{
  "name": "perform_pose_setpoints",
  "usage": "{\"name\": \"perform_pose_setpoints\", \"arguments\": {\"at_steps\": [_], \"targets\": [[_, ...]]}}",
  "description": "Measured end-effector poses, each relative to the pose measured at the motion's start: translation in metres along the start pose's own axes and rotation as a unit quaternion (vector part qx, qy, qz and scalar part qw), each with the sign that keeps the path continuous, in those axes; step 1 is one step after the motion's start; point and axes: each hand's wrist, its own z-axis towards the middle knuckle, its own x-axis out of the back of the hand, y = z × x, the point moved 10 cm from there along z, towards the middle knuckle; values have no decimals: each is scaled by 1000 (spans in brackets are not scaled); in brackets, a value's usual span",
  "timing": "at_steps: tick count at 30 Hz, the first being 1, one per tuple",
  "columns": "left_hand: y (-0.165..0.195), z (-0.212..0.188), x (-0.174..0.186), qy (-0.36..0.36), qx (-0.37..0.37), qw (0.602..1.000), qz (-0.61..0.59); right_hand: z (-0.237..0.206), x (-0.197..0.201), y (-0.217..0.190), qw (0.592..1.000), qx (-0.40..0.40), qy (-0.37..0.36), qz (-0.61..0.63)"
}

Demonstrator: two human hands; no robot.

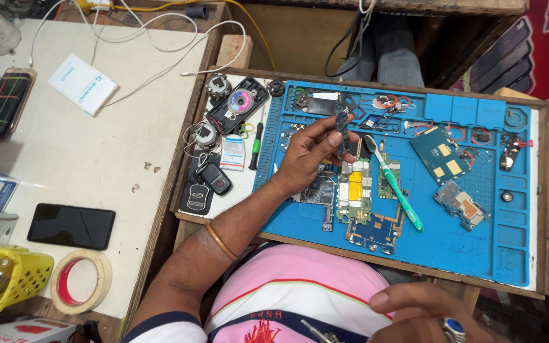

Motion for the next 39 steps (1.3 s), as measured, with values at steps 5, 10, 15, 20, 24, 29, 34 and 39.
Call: {"name": "perform_pose_setpoints", "arguments": {"at_steps": [5,10,15,20,24,29,34,39], "targets": [[-2,-2,3,12,16,1000,3,23,21,-7,991,26,80,106],[-1,-1,4,13,9,1000,-8,77,56,-53,965,163,196,59],[-2,-1,7,19,21,999,-24,93,63,-6,931,111,343,-59],[2,-2,9,34,23,994,-97,100,66,57,939,31,335,-67],[4,-2,8,32,41,986,-160,106,64,74,942,16,325,-81],[8,-2,5,26,44,985,-166,106,59,76,944,25,310,-111],[7,-3,3,21,53,984,-166,113,55,75,950,27,289,-112],[5,-2,-2,-2,52,987,-149,119,53,69,953,30,272,-134]]}}
